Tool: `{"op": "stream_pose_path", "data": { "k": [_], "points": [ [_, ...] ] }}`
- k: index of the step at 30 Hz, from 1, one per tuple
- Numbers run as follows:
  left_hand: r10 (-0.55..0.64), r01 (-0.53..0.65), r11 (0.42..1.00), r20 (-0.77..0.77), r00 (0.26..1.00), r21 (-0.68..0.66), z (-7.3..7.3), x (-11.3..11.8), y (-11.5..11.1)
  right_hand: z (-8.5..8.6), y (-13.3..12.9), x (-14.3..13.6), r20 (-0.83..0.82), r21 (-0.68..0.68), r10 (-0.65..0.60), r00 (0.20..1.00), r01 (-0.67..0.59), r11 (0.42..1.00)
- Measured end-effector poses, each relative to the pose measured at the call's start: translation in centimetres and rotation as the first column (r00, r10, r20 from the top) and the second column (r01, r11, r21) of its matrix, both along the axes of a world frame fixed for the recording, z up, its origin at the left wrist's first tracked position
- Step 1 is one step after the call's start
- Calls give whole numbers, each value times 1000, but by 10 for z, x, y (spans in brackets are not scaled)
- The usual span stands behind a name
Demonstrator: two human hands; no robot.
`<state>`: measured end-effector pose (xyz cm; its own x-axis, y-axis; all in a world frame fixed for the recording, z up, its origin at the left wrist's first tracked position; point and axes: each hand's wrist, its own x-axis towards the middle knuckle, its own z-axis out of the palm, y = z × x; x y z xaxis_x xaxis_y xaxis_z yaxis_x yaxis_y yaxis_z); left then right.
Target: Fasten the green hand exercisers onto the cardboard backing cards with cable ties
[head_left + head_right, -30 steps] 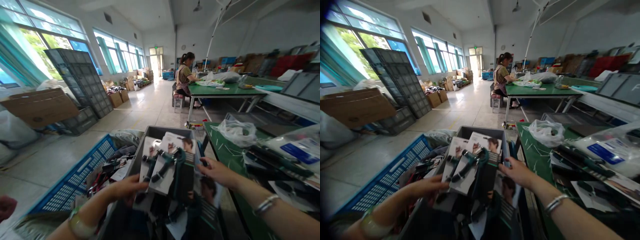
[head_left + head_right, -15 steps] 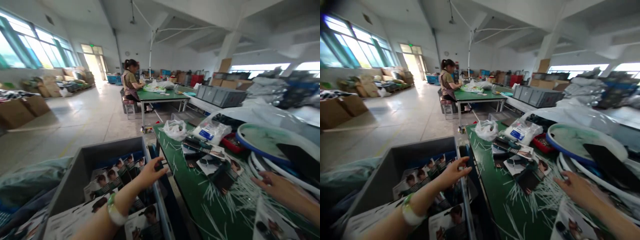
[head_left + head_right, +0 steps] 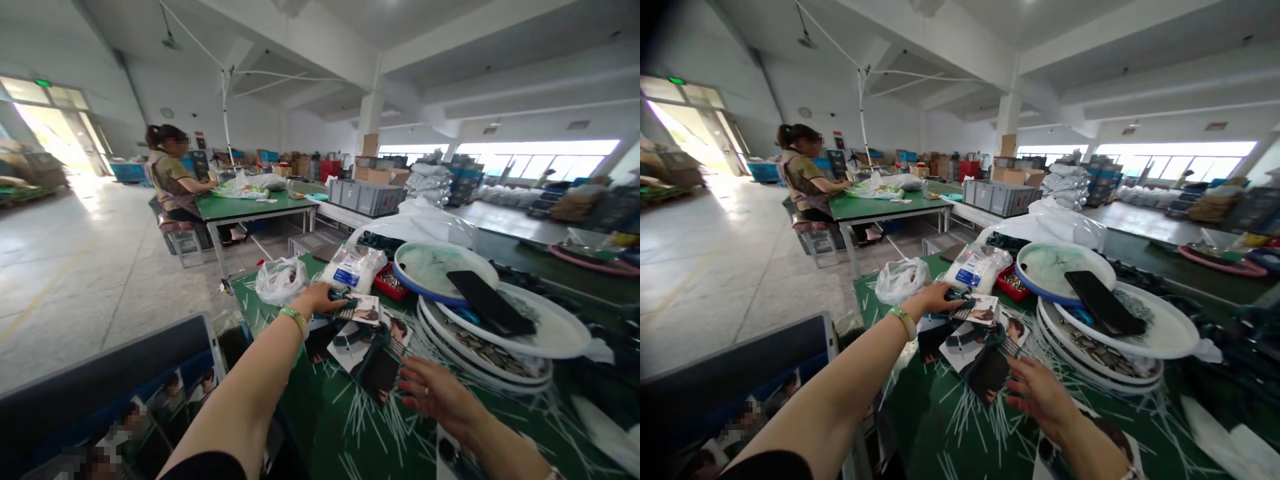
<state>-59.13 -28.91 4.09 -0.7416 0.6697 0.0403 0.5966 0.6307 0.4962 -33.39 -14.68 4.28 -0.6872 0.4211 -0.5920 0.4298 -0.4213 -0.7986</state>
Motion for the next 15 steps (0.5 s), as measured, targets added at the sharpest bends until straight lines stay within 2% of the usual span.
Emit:
{"op": "stream_pose_path", "data": {
  "k": [3, 6, 10, 13, 15],
  "points": [
    [-3, 4, 998, 8, 1000, -65, -1, -8, 8, -6, 0, -5, -41, -93, -99, 994, 95, 991],
    [-2, 1, 996, -13, 1000, -86, 1, -7, 13, -10, 3, -7, -5, -205, -162, 987, 157, 966],
    [-49, 48, 995, 1, 999, -85, 5, 1, 19, -10, -1, -11, -18, -379, -167, 986, 148, 914],
    [-84, 87, 993, 41, 996, -79, 8, 6, 19, -11, -9, -17, -69, -426, -164, 984, 120, 897],
    [-91, 97, 991, 70, 993, -92, 9, 8, 17, -13, -16, -21, -111, -398, -159, 981, 102, 912]
  ]
}}
